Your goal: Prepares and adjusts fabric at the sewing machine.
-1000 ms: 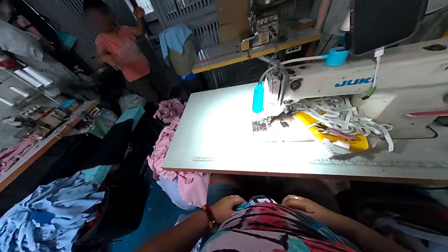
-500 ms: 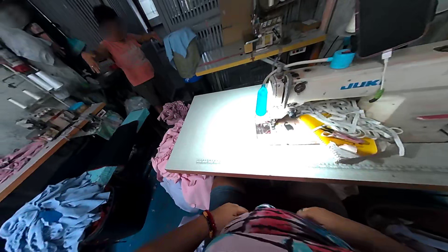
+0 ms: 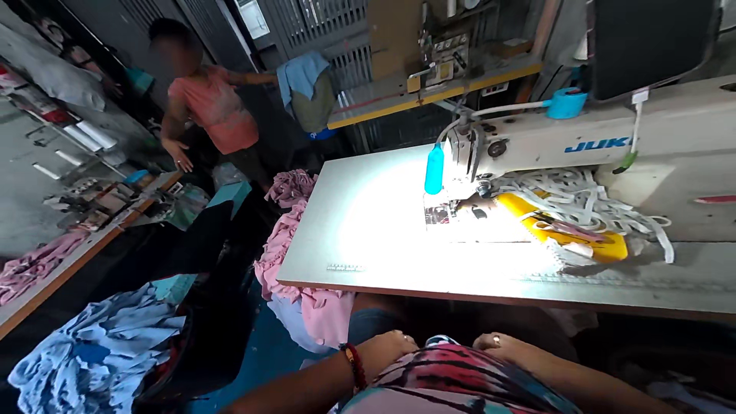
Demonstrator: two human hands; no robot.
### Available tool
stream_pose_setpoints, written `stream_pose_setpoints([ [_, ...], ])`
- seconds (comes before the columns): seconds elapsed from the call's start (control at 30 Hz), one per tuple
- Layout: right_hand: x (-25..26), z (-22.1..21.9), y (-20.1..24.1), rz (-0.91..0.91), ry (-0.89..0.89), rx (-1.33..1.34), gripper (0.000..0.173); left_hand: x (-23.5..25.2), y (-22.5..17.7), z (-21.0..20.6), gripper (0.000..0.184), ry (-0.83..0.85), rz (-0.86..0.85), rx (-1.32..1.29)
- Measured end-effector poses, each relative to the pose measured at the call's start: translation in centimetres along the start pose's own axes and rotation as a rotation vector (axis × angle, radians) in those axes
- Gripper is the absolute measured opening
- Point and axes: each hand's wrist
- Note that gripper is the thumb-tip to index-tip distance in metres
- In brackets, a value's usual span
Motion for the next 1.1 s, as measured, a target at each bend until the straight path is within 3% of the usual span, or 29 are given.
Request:
stream_pose_setpoints([
  [0.07,0.1,-0.4,0.2,0.039,-0.051,0.033,0.030,0.5,0.0,-0.3,0.027,-0.028,-0.026,-0.028],
  [0.17,-1.0,0.6,2.0,-0.138,0.081,0.185,0.033,-0.6,-0.7,0.3,0.032,0.056,0.064,-0.161],
  [0.27,-1.5,0.2,-0.1,-0.177,0.059,0.274,0.032,-1.0,-0.4,0.5,0.030,0.076,0.118,-0.299],
  [0.4,-0.8,-0.2,0.2,0.023,-0.141,0.309,0.033,-0.5,0.4,-0.3,0.033,-0.137,-0.029,-0.523],
  [0.5,0.4,-0.6,-0.6,-0.019,-0.166,0.385,0.033,0.9,1.6,-1.2,0.031,-0.237,-0.019,-0.581],
  [0.6,1.5,-0.6,-2.7,-0.213,-0.268,0.303,0.027,2.5,3.2,-1.3,0.037,-0.248,0.250,-0.379],
  [0.67,2.1,-0.9,-5.3,-0.428,-0.309,0.208,0.036,3.6,4.0,-1.3,0.040,-0.137,0.423,-0.314],
  [0.77,3.5,-1.0,-7.9,-0.660,-0.323,0.103,0.052,5.0,4.4,-1.2,0.040,-0.155,0.484,-0.264],
  [0.9,4.6,-1.2,-8.1,-0.788,-0.319,-0.040,0.055,5.0,4.6,-0.6,0.040,-0.174,0.628,-0.112],
  [1.0,4.3,-0.3,-6.6,-0.836,-0.459,-0.237,0.055,4.6,3.9,1.5,0.037,-0.175,0.698,0.026],
  [1.1,4.0,1.0,-6.8,-0.880,-0.435,-0.186,0.049,5.2,2.4,3.5,0.040,-0.129,0.742,0.132],
])
Point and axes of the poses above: each hand's wrist, its own x-axis towards the middle knuckle, its own z-axis out of the back of the hand, y = z × x, and after that the axes turned 14 degrees about y, right-handed
